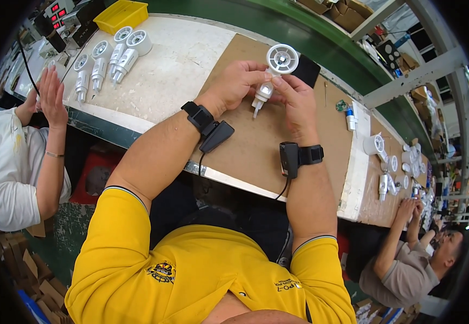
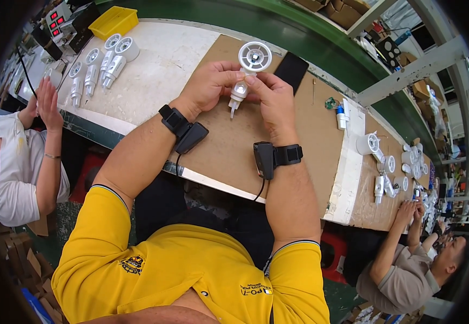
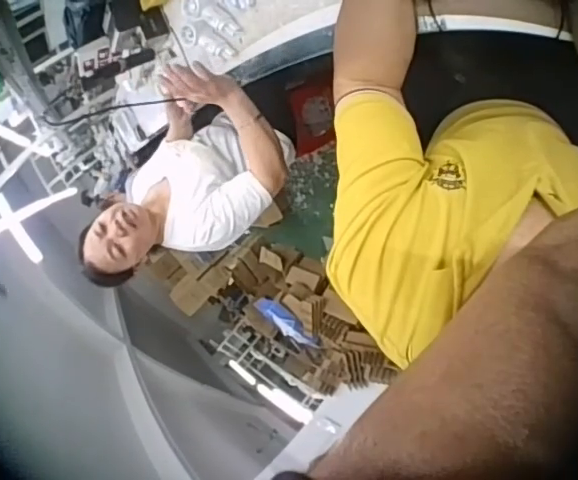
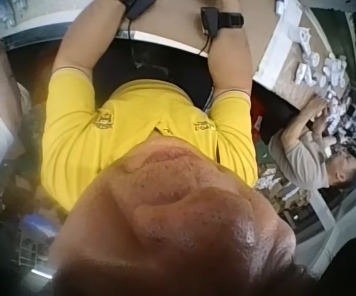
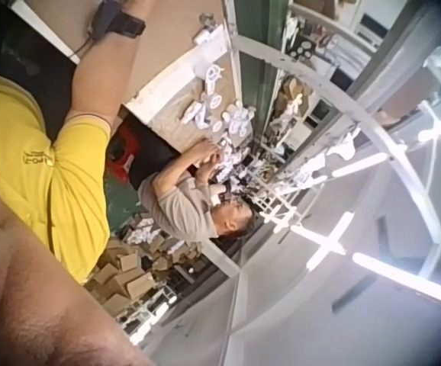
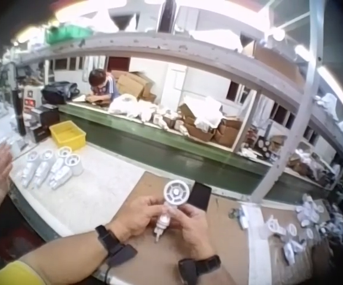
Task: Assembling plastic and electronic components into handheld devices at a factory workstation.
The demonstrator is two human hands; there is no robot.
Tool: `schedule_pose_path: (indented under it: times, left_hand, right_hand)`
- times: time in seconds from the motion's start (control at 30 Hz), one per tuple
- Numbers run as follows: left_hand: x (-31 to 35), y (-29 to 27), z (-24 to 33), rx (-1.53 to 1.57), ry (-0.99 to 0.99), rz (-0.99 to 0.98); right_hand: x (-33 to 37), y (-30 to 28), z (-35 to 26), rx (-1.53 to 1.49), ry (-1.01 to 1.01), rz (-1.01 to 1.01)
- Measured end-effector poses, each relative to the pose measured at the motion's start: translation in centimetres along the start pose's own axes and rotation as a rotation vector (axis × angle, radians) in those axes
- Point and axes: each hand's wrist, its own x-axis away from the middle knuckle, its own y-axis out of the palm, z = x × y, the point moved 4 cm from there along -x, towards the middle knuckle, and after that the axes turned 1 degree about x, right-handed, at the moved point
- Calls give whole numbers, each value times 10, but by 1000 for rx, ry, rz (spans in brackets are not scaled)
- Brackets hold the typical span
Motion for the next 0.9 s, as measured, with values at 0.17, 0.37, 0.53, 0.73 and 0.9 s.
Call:
schedule_pose_path:
  times: [0.17, 0.37, 0.53, 0.73, 0.9]
  left_hand:
    - [3, 6, 2, 16, -4, 12]
    - [2, 3, 0, 3, -14, 19]
    - [1, 3, 1, -13, -24, 11]
    - [-1, 1, -2, -3, -24, 12]
    - [0, 1, 0, -5, -25, 10]
  right_hand:
    - [-1, -3, 1, 1, 1, 18]
    - [0, -3, 3, -2, 17, 18]
    - [-2, -2, 3, -11, 14, 15]
    - [-2, -3, 4, -18, 19, 14]
    - [-1, -1, 2, -1, 18, 6]
